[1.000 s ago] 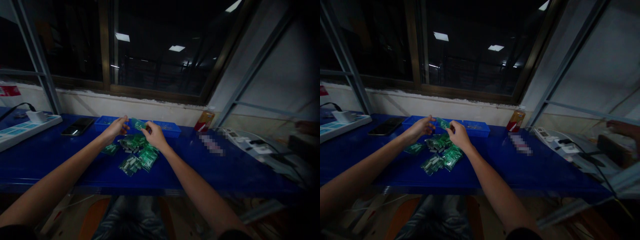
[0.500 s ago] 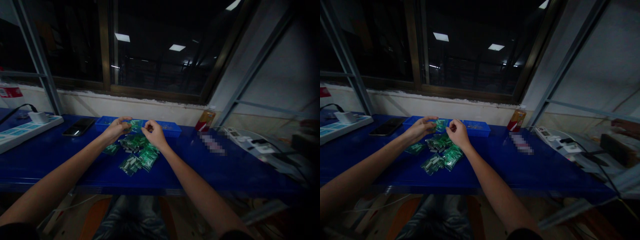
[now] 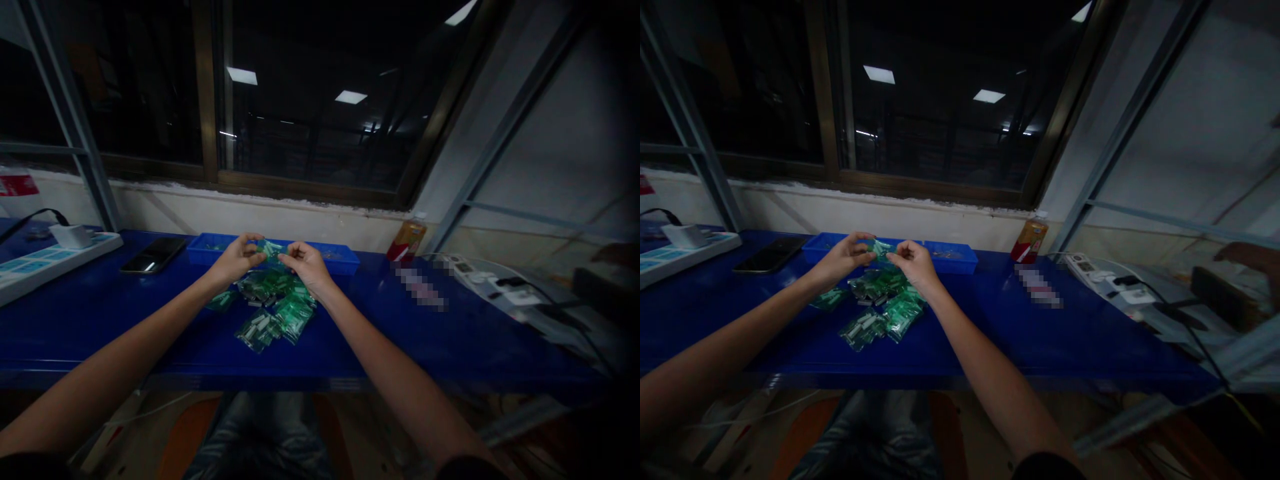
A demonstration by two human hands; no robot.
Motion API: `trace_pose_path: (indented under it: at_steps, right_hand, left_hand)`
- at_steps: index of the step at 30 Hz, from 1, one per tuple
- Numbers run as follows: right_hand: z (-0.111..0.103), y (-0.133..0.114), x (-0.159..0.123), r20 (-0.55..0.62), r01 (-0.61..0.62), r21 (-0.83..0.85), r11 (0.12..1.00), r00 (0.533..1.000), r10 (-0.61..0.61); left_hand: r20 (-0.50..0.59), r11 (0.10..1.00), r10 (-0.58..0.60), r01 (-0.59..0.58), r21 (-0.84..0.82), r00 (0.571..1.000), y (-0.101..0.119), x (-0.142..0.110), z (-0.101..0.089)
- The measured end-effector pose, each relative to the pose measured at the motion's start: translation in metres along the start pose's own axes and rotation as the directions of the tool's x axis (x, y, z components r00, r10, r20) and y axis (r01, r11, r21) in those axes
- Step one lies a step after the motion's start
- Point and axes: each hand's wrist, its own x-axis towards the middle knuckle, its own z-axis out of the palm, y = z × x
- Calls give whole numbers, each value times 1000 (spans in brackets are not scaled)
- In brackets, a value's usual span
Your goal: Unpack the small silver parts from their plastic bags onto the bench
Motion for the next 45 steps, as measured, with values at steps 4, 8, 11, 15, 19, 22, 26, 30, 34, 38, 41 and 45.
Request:
trace_pose_path:
  at_steps: [4, 8, 11, 15, 19, 22, 26, 30, 34, 38, 41, 45]
  right_hand:
    - [-2, -5, -2, 23, 211, -280, 936, 977, -213]
    - [-3, -12, -8, 163, 412, -507, 757, 908, -385]
    - [-3, -13, -11, 219, 477, -533, 699, 876, -430]
    - [-3, -11, -10, 217, 480, -555, 680, 872, -439]
    - [-2, -10, -7, 110, 415, -569, 710, 894, -435]
    - [-2, -8, -4, -40, 275, -470, 839, 943, -331]
    - [-3, -6, -2, -2, -160, -67, 985, 987, 160]
    - [-2, -7, -2, 221, -522, 229, 822, 850, 478]
    - [0, -8, -2, 218, -530, 349, 773, 848, 483]
    - [2, -5, -2, 126, -368, 310, 877, 930, 345]
    - [1, -1, 0, -38, -189, 164, 968, 980, 197]
    - [-1, 1, 2, -147, 69, -140, 988, 985, -90]
  left_hand:
    - [-138, 990, -139, 142, 12, 981, -3, 3, -4]
    - [-9, 879, -444, 433, -200, 896, 3, 4, -6]
    - [91, 826, -472, 476, -300, 877, 10, 3, -3]
    - [13, 877, -361, 345, -335, 932, 14, 0, 0]
    - [-48, 903, -223, 188, -386, 974, 12, 1, -2]
    - [-159, 937, -136, 75, -341, 978, 9, 4, -7]
    - [-231, 982, 87, -122, -142, 969, 5, 7, -10]
    - [-7, 919, 378, -374, 126, 926, 9, 1, -8]
    - [327, 725, 502, -595, 346, 801, 16, -7, -5]
    - [349, 653, 496, -606, 454, 795, 17, -7, -7]
    - [205, 686, 417, -454, 568, 886, 15, -4, -10]
    - [65, 885, 164, -175, 432, 984, 10, 1, -10]
